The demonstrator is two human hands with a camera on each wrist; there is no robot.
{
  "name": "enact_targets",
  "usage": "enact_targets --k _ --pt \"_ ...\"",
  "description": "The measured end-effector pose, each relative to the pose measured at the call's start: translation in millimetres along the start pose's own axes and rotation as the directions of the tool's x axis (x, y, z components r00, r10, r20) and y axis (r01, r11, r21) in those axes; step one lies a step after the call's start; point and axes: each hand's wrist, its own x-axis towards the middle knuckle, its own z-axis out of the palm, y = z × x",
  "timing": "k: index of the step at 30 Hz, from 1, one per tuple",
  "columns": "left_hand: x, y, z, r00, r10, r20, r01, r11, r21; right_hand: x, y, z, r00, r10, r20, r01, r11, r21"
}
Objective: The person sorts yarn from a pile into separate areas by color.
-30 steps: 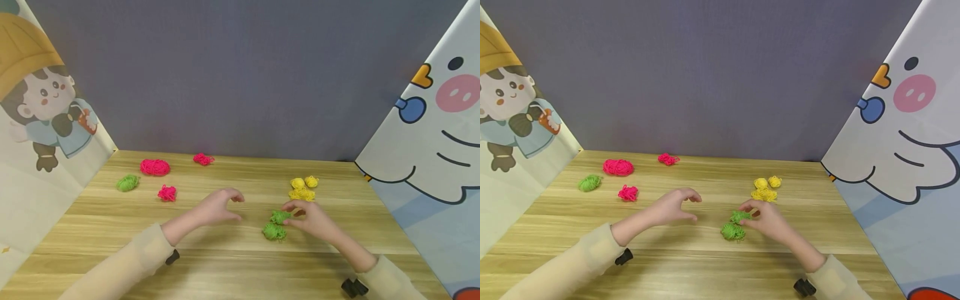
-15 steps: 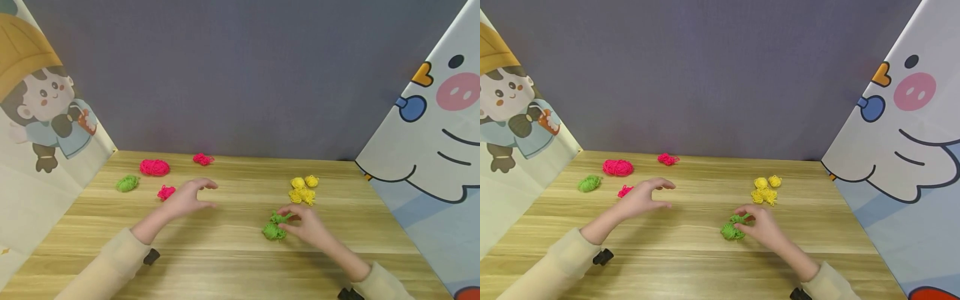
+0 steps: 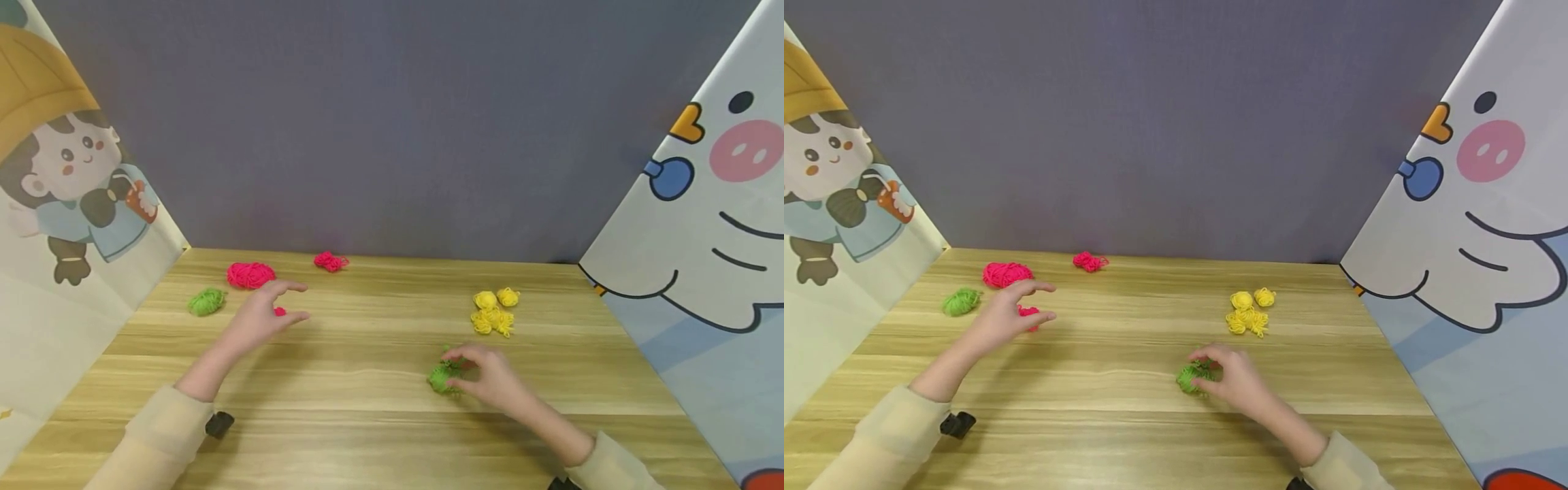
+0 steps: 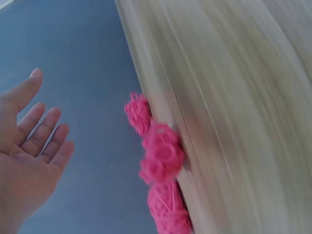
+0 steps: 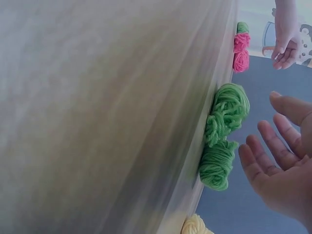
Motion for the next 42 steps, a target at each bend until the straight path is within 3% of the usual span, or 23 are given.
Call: enact_targets --k 10,18,26,36,42 --pt "-4.9 -34.5 -16.8 0.992 0.011 -0.127 -0.008 1.000 0.023 0 -1 4 0.999 0.034 0.039 -0.035 0.999 0.023" --pt "-12.6 -58.6 -27.6 0.983 -0.041 -0.177 0.047 0.998 0.032 0 0 7 0.996 0.053 0.066 -0.055 0.998 0.031" --pt "-19.0 -79.2 -41.7 0.979 -0.115 -0.166 0.133 0.986 0.100 -1 0 6 0.995 0.058 0.080 -0.059 0.998 0.005" --pt "-22.3 -103.4 -54.7 0.981 -0.102 -0.166 0.124 0.984 0.128 -3 0 8 0.995 0.056 0.085 -0.056 0.998 0.000" --pt "-25.1 -115.3 -63.6 0.981 -0.136 -0.141 0.157 0.976 0.150 -3 2 8 0.994 0.047 0.094 -0.045 0.999 -0.016"
